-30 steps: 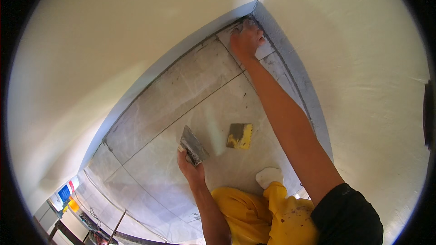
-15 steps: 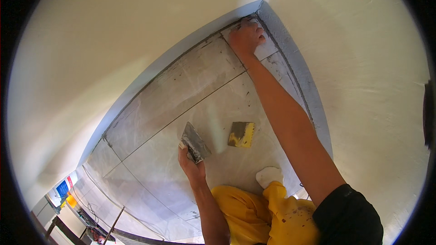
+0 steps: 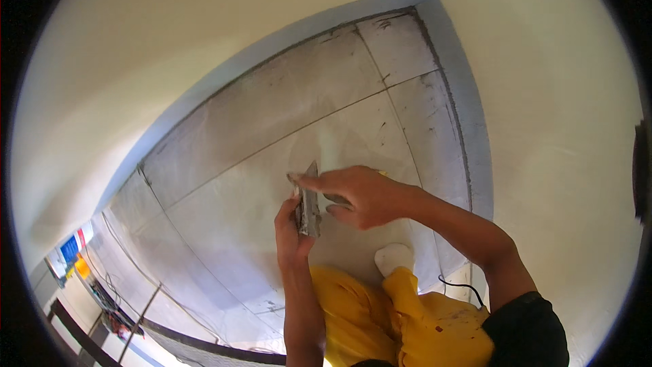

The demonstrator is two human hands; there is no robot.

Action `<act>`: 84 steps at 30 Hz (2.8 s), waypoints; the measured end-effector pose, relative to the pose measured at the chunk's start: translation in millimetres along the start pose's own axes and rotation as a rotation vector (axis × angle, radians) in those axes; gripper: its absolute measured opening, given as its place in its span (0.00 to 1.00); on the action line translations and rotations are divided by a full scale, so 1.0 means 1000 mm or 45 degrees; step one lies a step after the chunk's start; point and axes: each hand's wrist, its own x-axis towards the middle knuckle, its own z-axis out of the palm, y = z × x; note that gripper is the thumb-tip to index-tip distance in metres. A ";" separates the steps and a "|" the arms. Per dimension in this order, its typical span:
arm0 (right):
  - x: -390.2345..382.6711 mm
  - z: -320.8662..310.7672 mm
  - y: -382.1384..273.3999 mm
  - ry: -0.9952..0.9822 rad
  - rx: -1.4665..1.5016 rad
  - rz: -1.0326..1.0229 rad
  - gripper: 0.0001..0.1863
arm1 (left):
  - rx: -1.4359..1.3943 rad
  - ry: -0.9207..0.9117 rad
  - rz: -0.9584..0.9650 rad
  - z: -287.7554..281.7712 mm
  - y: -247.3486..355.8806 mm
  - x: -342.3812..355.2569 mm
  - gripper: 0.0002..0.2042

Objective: The person is applying grout or sealant between floor tiles using a spatula and a smaller tool.

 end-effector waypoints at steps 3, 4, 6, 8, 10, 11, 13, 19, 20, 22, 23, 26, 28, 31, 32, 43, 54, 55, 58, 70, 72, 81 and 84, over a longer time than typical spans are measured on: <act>-0.016 0.007 0.007 -0.063 -0.492 -0.174 0.32 | -0.061 -0.020 -0.028 0.003 -0.004 -0.003 0.08; -0.019 0.003 0.014 -0.021 -0.656 -0.271 0.32 | -0.079 0.026 -0.020 0.000 -0.005 -0.002 0.08; -0.023 -0.007 0.017 0.002 -0.804 -0.391 0.32 | 0.003 -0.033 -0.037 -0.003 0.000 0.000 0.09; -0.027 -0.017 0.013 0.073 -0.973 -0.392 0.29 | -0.048 -0.065 -0.009 -0.001 0.004 -0.002 0.10; -0.026 -0.015 0.012 0.104 -0.743 -0.246 0.28 | -0.093 -0.103 0.017 -0.001 0.005 -0.002 0.11; -0.027 -0.015 0.013 0.157 -0.534 -0.074 0.27 | 0.026 -0.155 0.093 0.000 0.001 0.000 0.12; -0.024 -0.007 0.021 0.164 -0.469 -0.034 0.26 | 0.134 -0.194 0.160 -0.002 -0.004 0.001 0.13; -0.027 -0.003 0.026 0.101 -0.549 0.129 0.25 | 0.342 -0.252 0.242 0.001 -0.003 -0.001 0.15; -0.028 -0.001 0.026 0.059 -0.567 0.159 0.25 | 0.365 -0.237 0.265 -0.001 -0.003 0.001 0.15; -0.031 0.006 0.025 0.045 -0.522 0.147 0.24 | 0.385 -0.216 0.290 -0.003 -0.003 0.001 0.15; -0.033 0.008 0.025 0.042 -0.482 0.139 0.22 | 0.355 -0.239 0.278 -0.004 -0.003 0.002 0.15; -0.034 0.008 0.023 0.034 -0.273 0.183 0.21 | 0.303 -0.263 0.244 -0.003 -0.003 0.003 0.15; -0.035 0.005 0.033 0.077 -0.106 0.124 0.20 | 0.282 -0.268 0.223 -0.002 -0.002 0.003 0.14; -0.035 0.005 0.033 0.176 0.064 0.070 0.21 | 0.219 -0.289 0.175 -0.003 -0.002 0.004 0.15; -0.035 0.007 0.031 0.232 0.069 0.076 0.21 | 0.217 -0.299 0.167 -0.005 -0.003 0.005 0.15; -0.033 -0.001 0.040 0.322 -0.839 -0.396 0.24 | 0.084 -0.309 0.158 -0.008 0.000 0.006 0.16; -0.025 0.002 0.038 0.265 -0.670 -0.101 0.20 | 0.450 -0.187 0.296 -0.004 -0.009 0.006 0.14; -0.025 0.001 0.041 0.174 -0.436 -0.061 0.20 | 0.771 -0.166 0.525 -0.018 -0.017 0.010 0.15; -0.016 -0.021 0.038 0.282 -0.173 0.060 0.22 | 0.286 0.024 0.302 -0.021 -0.009 0.012 0.16; 0.043 -0.179 0.091 0.862 -1.645 0.796 0.38 | 0.227 -0.196 0.240 -0.014 -0.002 0.012 0.18; 0.046 -0.190 0.110 0.906 -1.666 0.779 0.37 | 0.229 -0.209 0.251 -0.014 -0.004 0.013 0.18; 0.060 -0.203 0.121 0.875 -1.820 0.757 0.35 | 0.218 -0.189 0.254 -0.015 -0.002 0.010 0.19; 0.063 -0.208 0.120 0.980 -1.611 0.863 0.31 | 0.220 -0.184 0.260 -0.015 -0.003 0.011 0.19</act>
